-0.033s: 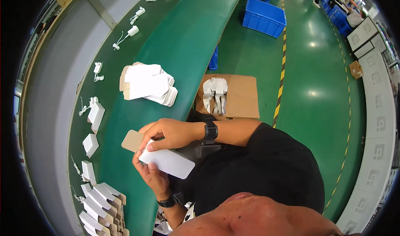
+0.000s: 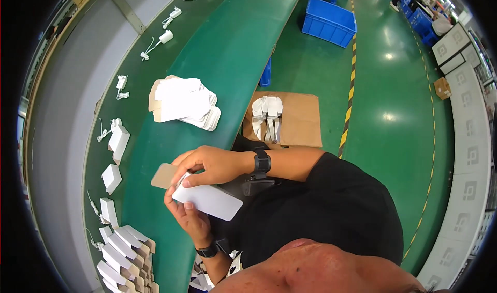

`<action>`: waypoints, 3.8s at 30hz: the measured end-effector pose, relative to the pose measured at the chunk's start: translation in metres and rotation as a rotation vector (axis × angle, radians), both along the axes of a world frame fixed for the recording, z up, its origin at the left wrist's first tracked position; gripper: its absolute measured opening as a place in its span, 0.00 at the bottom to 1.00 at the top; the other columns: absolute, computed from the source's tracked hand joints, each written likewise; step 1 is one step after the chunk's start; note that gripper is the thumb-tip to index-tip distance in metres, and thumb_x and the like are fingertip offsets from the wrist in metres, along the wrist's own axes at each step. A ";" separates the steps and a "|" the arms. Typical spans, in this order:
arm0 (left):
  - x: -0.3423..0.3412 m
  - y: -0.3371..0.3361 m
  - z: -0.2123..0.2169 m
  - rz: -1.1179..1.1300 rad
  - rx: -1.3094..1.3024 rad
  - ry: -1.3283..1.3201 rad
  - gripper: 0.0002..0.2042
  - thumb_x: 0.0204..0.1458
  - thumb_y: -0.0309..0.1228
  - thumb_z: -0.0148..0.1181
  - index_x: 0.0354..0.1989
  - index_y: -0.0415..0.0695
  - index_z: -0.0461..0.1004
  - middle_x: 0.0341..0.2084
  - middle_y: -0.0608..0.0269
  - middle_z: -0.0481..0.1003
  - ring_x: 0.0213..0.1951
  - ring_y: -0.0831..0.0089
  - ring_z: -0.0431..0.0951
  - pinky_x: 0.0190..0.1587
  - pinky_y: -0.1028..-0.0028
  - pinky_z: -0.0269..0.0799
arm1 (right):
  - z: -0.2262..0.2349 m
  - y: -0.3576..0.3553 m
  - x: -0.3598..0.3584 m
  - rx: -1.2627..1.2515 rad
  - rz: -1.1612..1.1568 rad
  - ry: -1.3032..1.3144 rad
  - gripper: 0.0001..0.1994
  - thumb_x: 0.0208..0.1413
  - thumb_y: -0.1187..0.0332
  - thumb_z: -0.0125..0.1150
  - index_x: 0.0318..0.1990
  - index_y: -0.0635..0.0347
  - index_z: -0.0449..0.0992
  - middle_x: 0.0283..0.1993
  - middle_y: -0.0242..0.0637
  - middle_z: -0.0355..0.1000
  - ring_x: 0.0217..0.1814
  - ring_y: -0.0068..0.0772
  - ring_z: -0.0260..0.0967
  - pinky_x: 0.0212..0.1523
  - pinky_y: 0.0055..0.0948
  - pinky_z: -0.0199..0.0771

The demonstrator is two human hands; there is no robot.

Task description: The person folds a white box by hand, inserts a cardboard divider, and closes the top flap. They then pick up a power adapter from the conveyor belt and place it into the box before setting the completed package aside.

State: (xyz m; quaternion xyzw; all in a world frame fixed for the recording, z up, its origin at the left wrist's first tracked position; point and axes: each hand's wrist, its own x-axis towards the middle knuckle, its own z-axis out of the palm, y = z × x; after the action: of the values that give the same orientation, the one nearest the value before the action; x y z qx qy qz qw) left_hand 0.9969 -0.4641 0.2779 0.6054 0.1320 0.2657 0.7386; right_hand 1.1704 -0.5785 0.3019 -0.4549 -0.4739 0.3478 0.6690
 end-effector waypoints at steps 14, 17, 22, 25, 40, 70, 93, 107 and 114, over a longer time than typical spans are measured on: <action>0.033 -0.005 0.037 -0.074 0.092 -0.051 0.33 0.61 0.23 0.57 0.72 0.40 0.48 0.63 0.42 0.65 0.62 0.60 0.69 0.64 0.63 0.64 | 0.014 -0.010 0.041 0.093 -0.174 -0.308 0.11 0.54 0.76 0.69 0.45 0.64 0.82 0.53 0.46 0.77 0.55 0.41 0.76 0.56 0.37 0.75; 0.031 -0.005 0.029 -0.094 0.097 -0.065 0.33 0.61 0.20 0.57 0.72 0.40 0.48 0.62 0.42 0.66 0.63 0.60 0.69 0.64 0.64 0.63 | 0.012 -0.008 0.035 0.022 -0.162 -0.214 0.10 0.54 0.79 0.67 0.45 0.66 0.82 0.50 0.46 0.77 0.56 0.40 0.75 0.56 0.35 0.75; 0.028 -0.006 0.019 -0.085 0.145 -0.102 0.32 0.61 0.20 0.57 0.72 0.40 0.50 0.64 0.45 0.65 0.64 0.60 0.68 0.66 0.63 0.62 | 0.019 -0.010 0.033 -0.025 -0.163 -0.212 0.10 0.54 0.81 0.65 0.44 0.67 0.82 0.49 0.44 0.77 0.57 0.38 0.74 0.57 0.32 0.74; 0.029 -0.006 0.014 -0.091 0.151 -0.088 0.31 0.61 0.20 0.57 0.72 0.38 0.52 0.64 0.47 0.65 0.65 0.60 0.67 0.67 0.63 0.61 | 0.019 -0.010 0.038 -0.066 -0.166 -0.192 0.10 0.54 0.82 0.65 0.44 0.66 0.82 0.49 0.44 0.77 0.56 0.36 0.74 0.57 0.31 0.74; 0.051 0.009 0.005 -0.127 0.173 0.020 0.27 0.64 0.22 0.53 0.71 0.39 0.55 0.63 0.52 0.65 0.64 0.65 0.66 0.64 0.65 0.64 | 0.002 -0.002 0.065 -0.140 -0.076 -0.169 0.13 0.56 0.78 0.65 0.49 0.65 0.82 0.53 0.45 0.78 0.57 0.38 0.75 0.58 0.33 0.73; 0.232 0.280 -0.060 0.581 1.395 0.421 0.26 0.55 0.26 0.62 0.64 0.41 0.68 0.58 0.45 0.72 0.59 0.48 0.72 0.62 0.58 0.66 | -0.026 0.015 0.130 -0.242 -0.935 -1.222 0.16 0.55 0.65 0.62 0.48 0.63 0.77 0.55 0.48 0.75 0.62 0.47 0.70 0.67 0.53 0.61; 0.026 -0.010 0.014 -0.347 -0.002 0.223 0.54 0.42 0.54 0.76 0.72 0.36 0.53 0.64 0.54 0.66 0.62 0.65 0.69 0.65 0.65 0.62 | 0.053 -0.029 0.085 -0.421 0.227 -0.595 0.14 0.61 0.60 0.66 0.49 0.55 0.73 0.25 0.38 0.76 0.28 0.36 0.78 0.31 0.29 0.75; 0.088 -0.025 0.020 -0.201 0.115 -0.028 0.41 0.57 0.33 0.64 0.74 0.50 0.43 0.60 0.47 0.67 0.59 0.60 0.72 0.61 0.61 0.68 | 0.016 -0.046 0.086 -0.040 -0.145 -0.051 0.20 0.62 0.70 0.61 0.62 0.59 0.72 0.57 0.45 0.72 0.56 0.33 0.72 0.57 0.33 0.74; 0.097 -0.047 0.010 -0.066 -0.245 -0.141 0.36 0.60 0.25 0.61 0.72 0.48 0.45 0.59 0.43 0.68 0.58 0.61 0.73 0.59 0.64 0.70 | -0.011 -0.036 0.083 0.179 -0.098 0.235 0.15 0.61 0.75 0.61 0.56 0.63 0.76 0.56 0.46 0.72 0.60 0.39 0.71 0.59 0.36 0.73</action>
State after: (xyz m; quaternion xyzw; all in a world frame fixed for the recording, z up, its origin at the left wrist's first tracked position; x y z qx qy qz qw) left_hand 1.0943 -0.5108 0.2883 0.4947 0.0911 0.2651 0.8226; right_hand 1.2532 -0.6140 0.2907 -0.3721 -0.3984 0.3219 0.7741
